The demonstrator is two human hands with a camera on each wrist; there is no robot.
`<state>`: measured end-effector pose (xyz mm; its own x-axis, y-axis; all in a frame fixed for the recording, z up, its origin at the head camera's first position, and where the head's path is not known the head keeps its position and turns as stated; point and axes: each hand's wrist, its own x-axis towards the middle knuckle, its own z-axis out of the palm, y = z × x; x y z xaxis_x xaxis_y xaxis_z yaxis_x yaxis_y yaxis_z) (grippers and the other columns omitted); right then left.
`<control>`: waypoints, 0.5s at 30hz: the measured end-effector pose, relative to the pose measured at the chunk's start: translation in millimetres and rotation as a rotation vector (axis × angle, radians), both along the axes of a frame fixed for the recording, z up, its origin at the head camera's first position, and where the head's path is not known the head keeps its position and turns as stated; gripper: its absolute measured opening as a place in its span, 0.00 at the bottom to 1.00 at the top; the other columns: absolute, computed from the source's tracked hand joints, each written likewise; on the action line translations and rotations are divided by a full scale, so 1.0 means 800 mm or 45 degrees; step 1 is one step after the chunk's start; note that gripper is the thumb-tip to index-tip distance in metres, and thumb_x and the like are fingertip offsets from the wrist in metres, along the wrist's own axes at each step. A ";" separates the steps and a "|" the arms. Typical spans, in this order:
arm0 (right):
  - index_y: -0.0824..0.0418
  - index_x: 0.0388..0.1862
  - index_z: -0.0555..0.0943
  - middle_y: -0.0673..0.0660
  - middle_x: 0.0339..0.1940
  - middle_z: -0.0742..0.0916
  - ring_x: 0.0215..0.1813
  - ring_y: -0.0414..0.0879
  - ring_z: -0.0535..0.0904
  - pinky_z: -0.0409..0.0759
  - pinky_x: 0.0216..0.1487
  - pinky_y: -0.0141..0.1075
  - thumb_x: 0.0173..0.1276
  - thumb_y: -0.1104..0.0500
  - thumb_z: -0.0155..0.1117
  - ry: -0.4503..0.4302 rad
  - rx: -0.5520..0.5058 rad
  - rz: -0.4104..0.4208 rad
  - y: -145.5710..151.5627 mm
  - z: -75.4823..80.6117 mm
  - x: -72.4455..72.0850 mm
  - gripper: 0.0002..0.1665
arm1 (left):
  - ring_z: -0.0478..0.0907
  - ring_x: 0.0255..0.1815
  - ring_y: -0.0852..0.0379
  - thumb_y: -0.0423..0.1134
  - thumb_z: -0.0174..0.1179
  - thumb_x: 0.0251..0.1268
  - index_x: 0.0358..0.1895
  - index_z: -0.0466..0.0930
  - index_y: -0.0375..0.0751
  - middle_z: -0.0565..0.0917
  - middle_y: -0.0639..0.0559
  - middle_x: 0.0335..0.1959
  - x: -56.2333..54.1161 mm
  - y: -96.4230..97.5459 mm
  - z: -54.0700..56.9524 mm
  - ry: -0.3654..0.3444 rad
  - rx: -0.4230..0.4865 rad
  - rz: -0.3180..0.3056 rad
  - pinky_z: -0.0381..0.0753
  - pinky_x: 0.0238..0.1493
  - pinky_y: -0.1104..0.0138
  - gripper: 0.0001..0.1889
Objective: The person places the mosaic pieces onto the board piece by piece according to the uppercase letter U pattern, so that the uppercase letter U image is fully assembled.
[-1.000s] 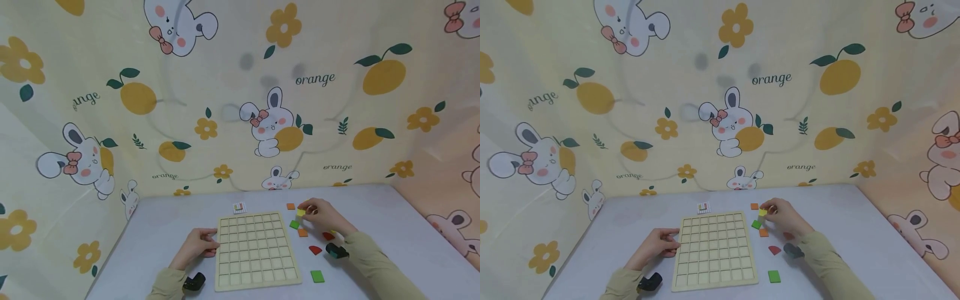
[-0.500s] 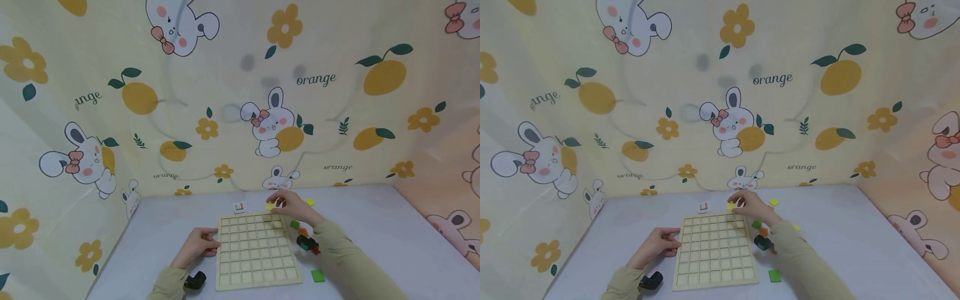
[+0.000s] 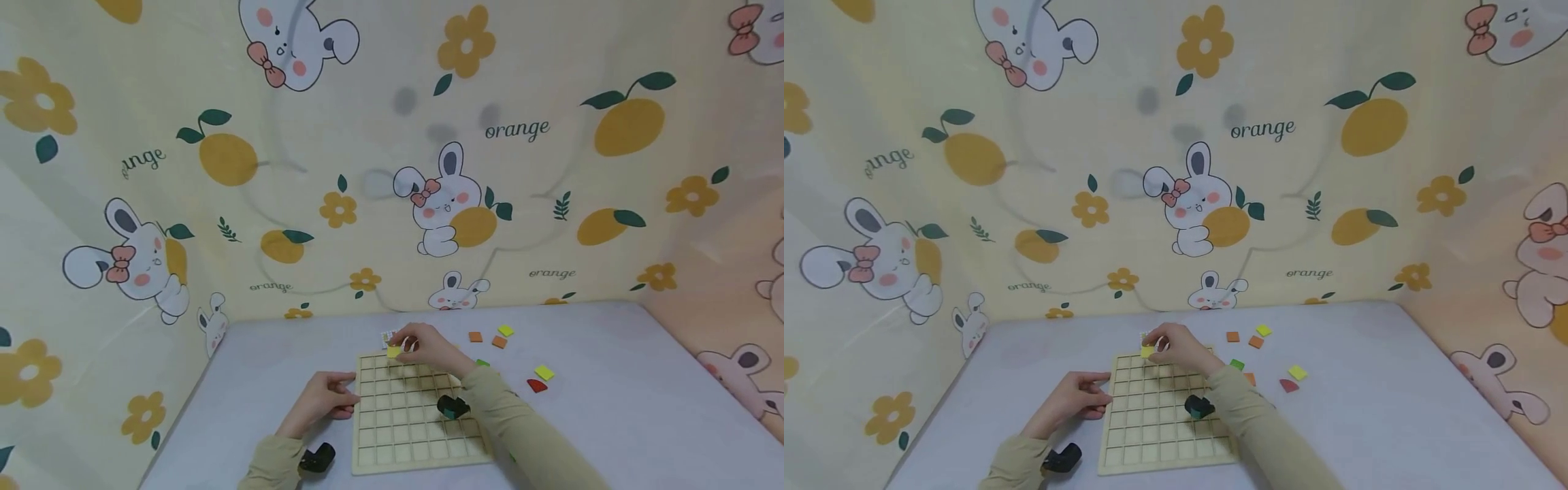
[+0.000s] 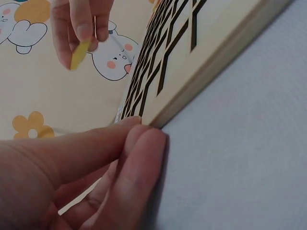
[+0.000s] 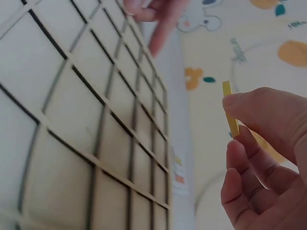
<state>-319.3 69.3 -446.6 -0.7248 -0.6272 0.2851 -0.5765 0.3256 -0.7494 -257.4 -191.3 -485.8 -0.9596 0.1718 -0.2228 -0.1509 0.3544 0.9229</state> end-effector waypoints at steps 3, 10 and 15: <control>0.67 0.47 0.82 0.59 0.44 0.84 0.37 0.47 0.78 0.80 0.36 0.33 0.62 0.69 0.65 -0.003 0.025 0.006 -0.012 -0.008 0.002 0.13 | 0.82 0.24 0.58 0.27 0.69 0.53 0.63 0.70 0.27 0.81 0.45 0.29 0.000 0.002 0.000 0.004 0.017 -0.007 0.86 0.29 0.63 0.31; 0.66 0.46 0.83 0.56 0.41 0.84 0.36 0.46 0.77 0.79 0.36 0.32 0.61 0.68 0.67 -0.065 0.077 0.004 -0.031 -0.019 0.007 0.13 | 0.82 0.24 0.58 0.28 0.68 0.54 0.63 0.70 0.27 0.82 0.45 0.29 -0.001 0.004 -0.001 -0.007 0.018 -0.016 0.86 0.29 0.64 0.31; 0.67 0.45 0.83 0.56 0.40 0.85 0.34 0.43 0.77 0.79 0.35 0.31 0.60 0.68 0.68 -0.087 0.083 -0.010 -0.042 -0.030 0.005 0.13 | 0.82 0.25 0.58 0.27 0.68 0.54 0.63 0.69 0.26 0.82 0.45 0.30 -0.001 0.001 -0.002 -0.002 0.033 -0.021 0.86 0.29 0.63 0.31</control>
